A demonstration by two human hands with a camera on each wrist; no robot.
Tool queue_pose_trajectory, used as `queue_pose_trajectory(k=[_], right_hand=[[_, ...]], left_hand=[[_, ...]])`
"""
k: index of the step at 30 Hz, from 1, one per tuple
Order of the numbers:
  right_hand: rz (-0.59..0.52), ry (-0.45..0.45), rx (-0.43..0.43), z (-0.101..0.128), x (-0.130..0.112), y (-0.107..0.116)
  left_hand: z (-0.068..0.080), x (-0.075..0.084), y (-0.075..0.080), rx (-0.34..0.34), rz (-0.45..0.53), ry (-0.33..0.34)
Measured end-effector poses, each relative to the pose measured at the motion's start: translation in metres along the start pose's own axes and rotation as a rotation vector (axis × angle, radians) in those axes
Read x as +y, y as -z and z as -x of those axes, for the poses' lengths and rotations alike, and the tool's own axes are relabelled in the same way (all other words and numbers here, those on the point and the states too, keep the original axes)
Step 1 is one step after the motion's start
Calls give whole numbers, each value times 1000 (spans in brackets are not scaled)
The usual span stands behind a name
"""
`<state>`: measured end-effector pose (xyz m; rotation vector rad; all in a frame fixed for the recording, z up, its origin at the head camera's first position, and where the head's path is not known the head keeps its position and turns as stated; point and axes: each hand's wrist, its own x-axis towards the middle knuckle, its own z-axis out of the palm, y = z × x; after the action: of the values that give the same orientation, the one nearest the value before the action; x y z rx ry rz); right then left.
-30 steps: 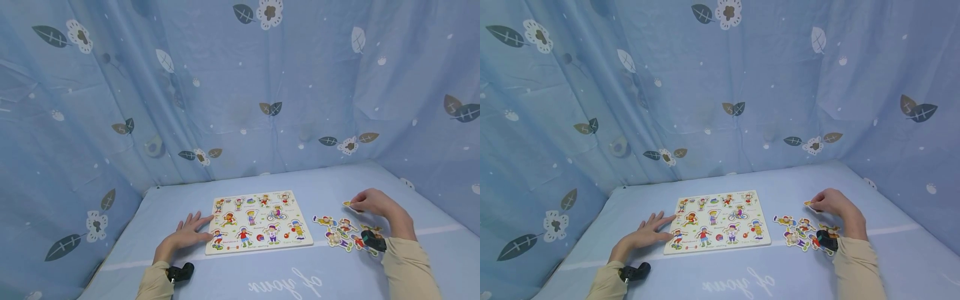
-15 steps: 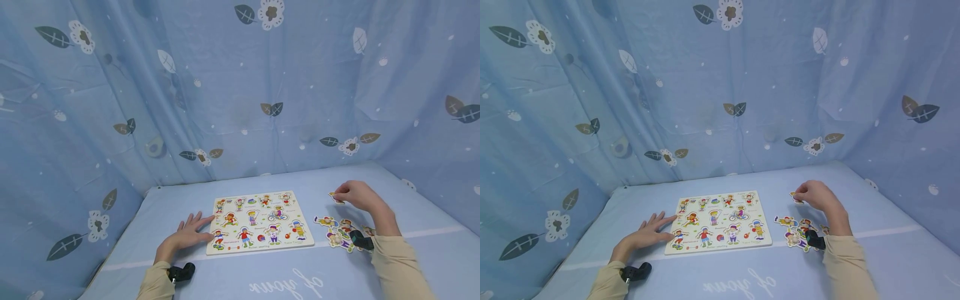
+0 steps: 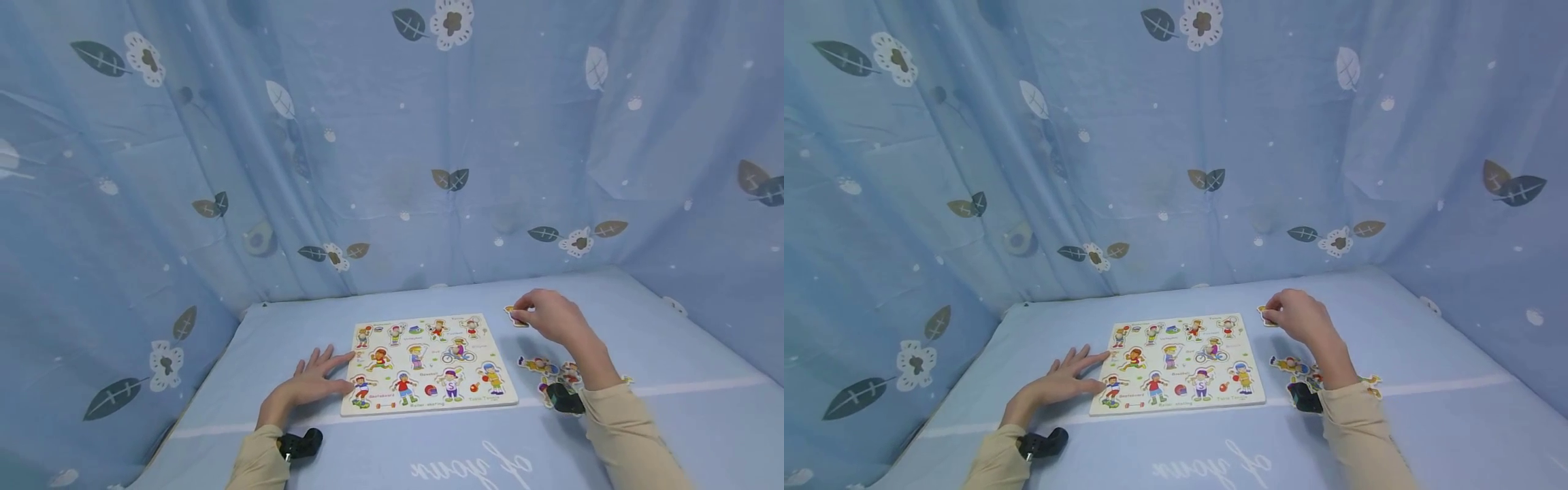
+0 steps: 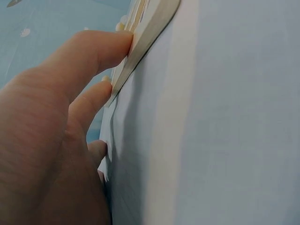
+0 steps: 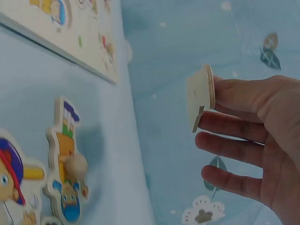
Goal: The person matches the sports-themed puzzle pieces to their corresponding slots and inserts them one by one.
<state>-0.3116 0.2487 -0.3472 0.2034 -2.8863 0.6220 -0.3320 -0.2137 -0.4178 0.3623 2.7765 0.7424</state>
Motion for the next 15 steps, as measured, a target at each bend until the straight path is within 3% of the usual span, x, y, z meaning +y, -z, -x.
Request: queue_pose_trajectory(k=[10, 15], right_hand=[[13, 35, 13, -13, -36, -24], [15, 106, 1, -28, -61, -48]], left_hand=[[1, 3, -2, 19, -33, -6], [1, 1, -2, 30, -44, -5]])
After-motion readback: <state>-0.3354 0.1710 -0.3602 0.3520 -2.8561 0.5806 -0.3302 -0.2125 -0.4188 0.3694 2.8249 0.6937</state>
